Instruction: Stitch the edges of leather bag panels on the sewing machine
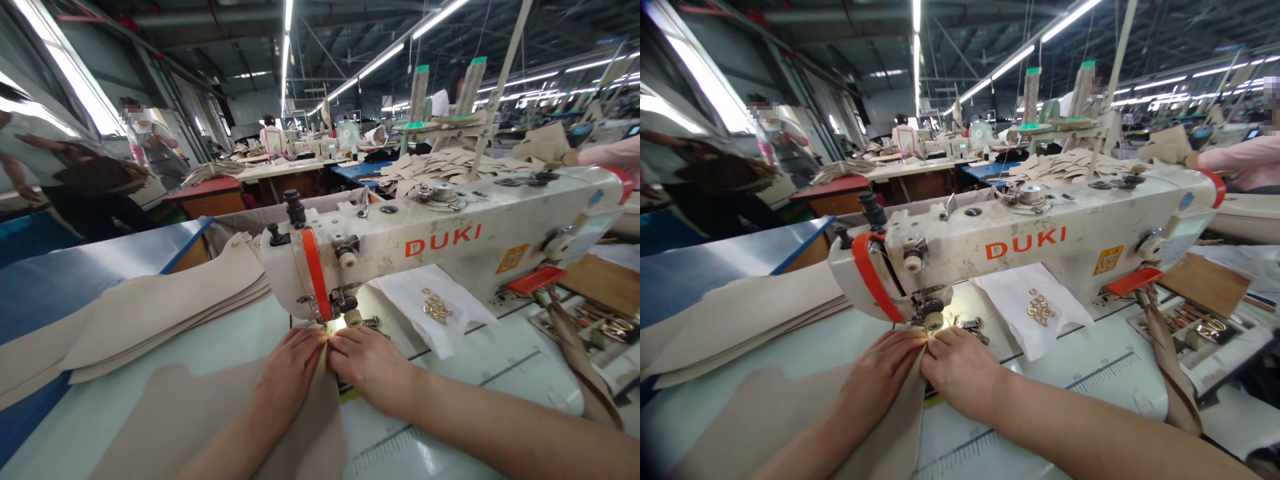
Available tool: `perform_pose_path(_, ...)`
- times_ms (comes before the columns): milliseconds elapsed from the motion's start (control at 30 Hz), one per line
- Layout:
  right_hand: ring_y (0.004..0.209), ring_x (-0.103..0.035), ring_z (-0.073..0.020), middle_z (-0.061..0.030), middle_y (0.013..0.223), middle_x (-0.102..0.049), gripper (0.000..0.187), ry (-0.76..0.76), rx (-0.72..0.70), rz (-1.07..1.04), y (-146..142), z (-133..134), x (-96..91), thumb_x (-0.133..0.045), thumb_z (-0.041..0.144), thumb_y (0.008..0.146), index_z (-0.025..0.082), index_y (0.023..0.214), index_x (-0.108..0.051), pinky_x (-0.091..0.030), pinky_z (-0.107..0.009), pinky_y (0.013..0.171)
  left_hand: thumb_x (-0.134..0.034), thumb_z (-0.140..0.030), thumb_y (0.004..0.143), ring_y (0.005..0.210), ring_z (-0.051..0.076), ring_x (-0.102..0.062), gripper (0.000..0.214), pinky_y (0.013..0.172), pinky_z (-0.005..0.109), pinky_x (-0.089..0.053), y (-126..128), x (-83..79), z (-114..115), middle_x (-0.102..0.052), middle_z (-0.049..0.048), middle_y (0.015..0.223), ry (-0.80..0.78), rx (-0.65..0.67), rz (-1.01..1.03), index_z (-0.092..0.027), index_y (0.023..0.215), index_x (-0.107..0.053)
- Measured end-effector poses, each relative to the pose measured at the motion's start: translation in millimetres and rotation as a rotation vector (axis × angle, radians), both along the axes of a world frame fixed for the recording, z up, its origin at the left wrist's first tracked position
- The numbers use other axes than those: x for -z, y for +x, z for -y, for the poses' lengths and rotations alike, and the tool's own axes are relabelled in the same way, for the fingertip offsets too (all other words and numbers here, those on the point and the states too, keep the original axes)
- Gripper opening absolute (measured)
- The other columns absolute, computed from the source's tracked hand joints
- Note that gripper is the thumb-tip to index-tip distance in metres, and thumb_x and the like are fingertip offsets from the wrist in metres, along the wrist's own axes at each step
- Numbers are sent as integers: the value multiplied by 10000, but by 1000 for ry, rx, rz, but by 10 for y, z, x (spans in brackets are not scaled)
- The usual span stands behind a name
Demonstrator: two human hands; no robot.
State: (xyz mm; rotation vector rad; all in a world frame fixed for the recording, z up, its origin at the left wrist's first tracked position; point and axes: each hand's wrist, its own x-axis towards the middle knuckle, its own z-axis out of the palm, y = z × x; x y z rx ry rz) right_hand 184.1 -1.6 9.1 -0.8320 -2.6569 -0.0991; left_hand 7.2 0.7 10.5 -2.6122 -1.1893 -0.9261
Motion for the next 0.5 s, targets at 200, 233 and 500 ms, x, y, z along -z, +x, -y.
perform_pose_path(200, 901, -522, -196, -49, 973, -611, 42, -30, -2, 8, -1, -70, -5, -537, 182, 874, 145, 886, -555, -408, -327, 764, -331, -298, 946, 787, 169, -635, 362, 731, 297, -559, -27, 40, -79, -702, 48, 815, 25, 5, -3, -155, 848, -649)
perform_pose_path(233, 905, -522, -197, -53, 981, -611, 43, -35, -4, 13, -1, -76, -6, -530, 176, 877, 144, 894, -554, -409, -328, 768, -337, -294, 944, 791, 170, -635, 354, 733, 297, -558, -31, 43, -85, -702, 47, 818, 22, 4, -4, -157, 852, -650)
perform_pose_path(500, 922, -516, -206, -63, 993, -607, 61, -63, -3, 22, 1, -84, 2, -500, 163, 886, 137, 917, -547, -414, -341, 798, -366, -260, 925, 786, 172, -630, 308, 736, 299, -554, -31, 36, -94, -698, 51, 826, -18, 3, 16, -164, 869, -654)
